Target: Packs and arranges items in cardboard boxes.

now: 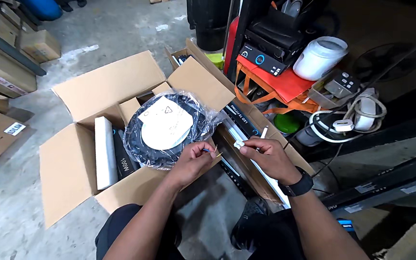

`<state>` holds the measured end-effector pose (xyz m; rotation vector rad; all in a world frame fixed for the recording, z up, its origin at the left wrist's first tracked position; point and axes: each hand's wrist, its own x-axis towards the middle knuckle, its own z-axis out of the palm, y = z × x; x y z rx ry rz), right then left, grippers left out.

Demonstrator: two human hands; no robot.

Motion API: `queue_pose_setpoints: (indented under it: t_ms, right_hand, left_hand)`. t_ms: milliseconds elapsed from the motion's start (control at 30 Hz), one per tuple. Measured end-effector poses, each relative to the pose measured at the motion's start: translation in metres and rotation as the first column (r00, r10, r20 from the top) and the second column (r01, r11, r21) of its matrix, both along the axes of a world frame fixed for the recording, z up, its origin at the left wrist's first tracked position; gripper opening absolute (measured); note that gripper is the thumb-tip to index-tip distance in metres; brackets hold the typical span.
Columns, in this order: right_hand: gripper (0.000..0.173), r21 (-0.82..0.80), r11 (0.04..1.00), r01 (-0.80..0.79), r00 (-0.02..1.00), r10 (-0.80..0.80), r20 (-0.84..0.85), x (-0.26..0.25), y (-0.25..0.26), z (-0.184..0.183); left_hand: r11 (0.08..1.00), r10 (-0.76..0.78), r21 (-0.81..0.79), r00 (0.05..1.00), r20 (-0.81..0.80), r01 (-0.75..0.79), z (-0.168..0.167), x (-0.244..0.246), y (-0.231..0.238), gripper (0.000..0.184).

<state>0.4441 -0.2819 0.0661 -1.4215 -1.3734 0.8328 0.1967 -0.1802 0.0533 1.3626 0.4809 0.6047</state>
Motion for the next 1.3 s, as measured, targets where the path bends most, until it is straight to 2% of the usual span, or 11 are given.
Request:
queue_pose_setpoints:
  t_ms: [133,367,533,733,1033,1300]
  right_hand:
    - [0.029,0.021,1.000,0.022,1.000,-0.022,-0.010,-0.002,0.000,0.000]
    - [0.018,0.054,0.998,0.038,0.999,-0.039,0.015,-0.003,0.002,-0.004]
    - [0.019,-0.016,0.997,-0.069,0.997,0.069,0.023,-0.007,0.001,-0.004]
    - [0.024,-0.029,0.980,-0.195,0.980,0.195,0.029,-0.011,0.002,-0.005]
    - [0.024,-0.037,0.976,-0.215,0.976,0.216,0.024,-0.014,0.000,-0.004]
    - [0.025,-0.097,0.982,-0.162,0.984,0.168,0.052,-0.019,0.000,-0.004]
  left_hand:
    - [1.000,-0.009,0.009,1.000,-0.018,0.009,0.000,0.000,-0.001,0.009]
    - [0.999,-0.012,0.032,1.000,-0.017,0.013,0.000,0.000,-0.001,0.009]
    - [0.997,-0.024,0.067,0.999,-0.041,0.027,-0.002,0.001,-0.002,0.010]
    - [0.992,-0.075,0.099,0.997,-0.022,0.076,-0.004,0.003,-0.004,0.010]
    - [0.991,-0.106,0.083,0.994,-0.040,0.109,-0.004,0.005,-0.004,0.010]
    - [0.989,-0.083,0.116,0.991,-0.101,0.094,-0.004,0.006,-0.005,0.010]
